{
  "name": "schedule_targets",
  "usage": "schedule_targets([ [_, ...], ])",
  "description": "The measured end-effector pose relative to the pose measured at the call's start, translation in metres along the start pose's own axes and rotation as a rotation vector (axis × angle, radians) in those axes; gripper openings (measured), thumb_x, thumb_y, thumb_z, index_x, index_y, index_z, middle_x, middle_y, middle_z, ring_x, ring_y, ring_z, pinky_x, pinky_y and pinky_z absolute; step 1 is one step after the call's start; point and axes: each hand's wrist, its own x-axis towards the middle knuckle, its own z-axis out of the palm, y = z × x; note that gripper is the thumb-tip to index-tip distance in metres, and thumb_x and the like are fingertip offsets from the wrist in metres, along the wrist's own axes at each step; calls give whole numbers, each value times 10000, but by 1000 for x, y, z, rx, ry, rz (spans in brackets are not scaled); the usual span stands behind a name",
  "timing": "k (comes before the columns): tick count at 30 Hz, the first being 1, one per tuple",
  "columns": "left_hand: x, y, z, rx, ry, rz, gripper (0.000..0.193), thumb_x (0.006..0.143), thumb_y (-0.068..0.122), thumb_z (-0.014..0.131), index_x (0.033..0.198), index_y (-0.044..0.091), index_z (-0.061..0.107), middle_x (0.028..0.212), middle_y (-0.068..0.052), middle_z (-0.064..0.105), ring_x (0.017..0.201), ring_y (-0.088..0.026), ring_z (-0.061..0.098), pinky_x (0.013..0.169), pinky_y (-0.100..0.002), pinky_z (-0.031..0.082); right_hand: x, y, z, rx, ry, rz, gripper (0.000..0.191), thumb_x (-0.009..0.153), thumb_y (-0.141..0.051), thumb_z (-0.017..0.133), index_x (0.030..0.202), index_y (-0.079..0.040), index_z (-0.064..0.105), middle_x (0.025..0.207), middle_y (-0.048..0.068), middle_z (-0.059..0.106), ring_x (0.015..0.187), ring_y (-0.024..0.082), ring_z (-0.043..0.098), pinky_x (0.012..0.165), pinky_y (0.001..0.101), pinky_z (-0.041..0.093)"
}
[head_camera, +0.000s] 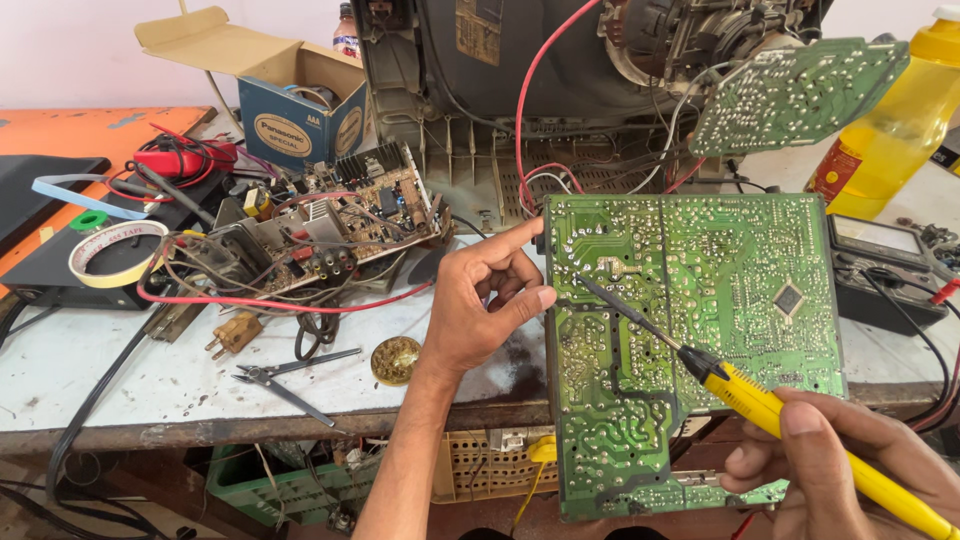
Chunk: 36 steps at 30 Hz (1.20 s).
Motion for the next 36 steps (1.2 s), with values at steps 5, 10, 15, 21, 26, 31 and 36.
schedule_targets([
  [5, 0, 0, 0, -2, 3, -11, 639, 828, 31, 801, 1434, -17, 603, 762, 36, 652, 629, -9, 445, 582, -194, 376, -1, -1, 4, 127, 7, -25, 266, 1027, -118, 645, 1096, 138, 620, 838, 289, 671, 602, 267, 678, 563, 353, 602],
  [10, 0, -1, 0, 1, -3, 0, 641, 831, 29, 801, 1439, -13, 599, 760, 41, 643, 627, -8, 433, 578, -194, 368, 1, 1, 2, 205, 20, 6, 241, 1029, -102, 631, 1080, 133, 614, 894, 284, 670, 668, 272, 690, 564, 345, 598],
  [15, -1, -1, 0, 7, -4, 6, 648, 831, 22, 801, 1445, -12, 594, 763, 41, 640, 631, -10, 430, 581, -194, 368, 3, 4, 0, 245, -10, 43, 227, 1032, -79, 621, 1064, 147, 618, 881, 312, 657, 632, 296, 665, 548, 360, 589],
  [21, 0, -1, 0, 16, -2, 6, 645, 829, 19, 798, 1442, -12, 598, 759, 39, 643, 628, -11, 436, 577, -196, 373, 6, 5, -1, 279, -24, 70, 224, 1035, -77, 610, 1070, 144, 613, 882, 304, 664, 629, 279, 668, 539, 355, 587],
  [26, -1, 0, 0, 18, 0, 7, 646, 828, 21, 801, 1440, -11, 598, 754, 36, 647, 622, -12, 432, 572, -198, 370, 5, 4, 1, 290, -28, 66, 228, 1038, -70, 609, 1076, 155, 607, 866, 310, 659, 600, 282, 649, 525, 354, 572],
  [31, 0, 0, 0, 31, 0, 11, 643, 828, 23, 803, 1438, -9, 600, 755, 38, 648, 618, -12, 428, 569, -198, 368, 5, 2, 2, 299, -24, 69, 226, 1034, -73, 611, 1073, 150, 609, 873, 297, 664, 632, 273, 665, 538, 347, 582],
  [36, 0, 0, 0, 27, -2, 19, 634, 837, 30, 805, 1438, -10, 604, 753, 40, 643, 622, -13, 435, 569, -198, 371, 5, 1, 2, 320, -17, 49, 221, 1038, -72, 603, 1064, 147, 609, 876, 293, 657, 642, 269, 668, 540, 339, 586],
])
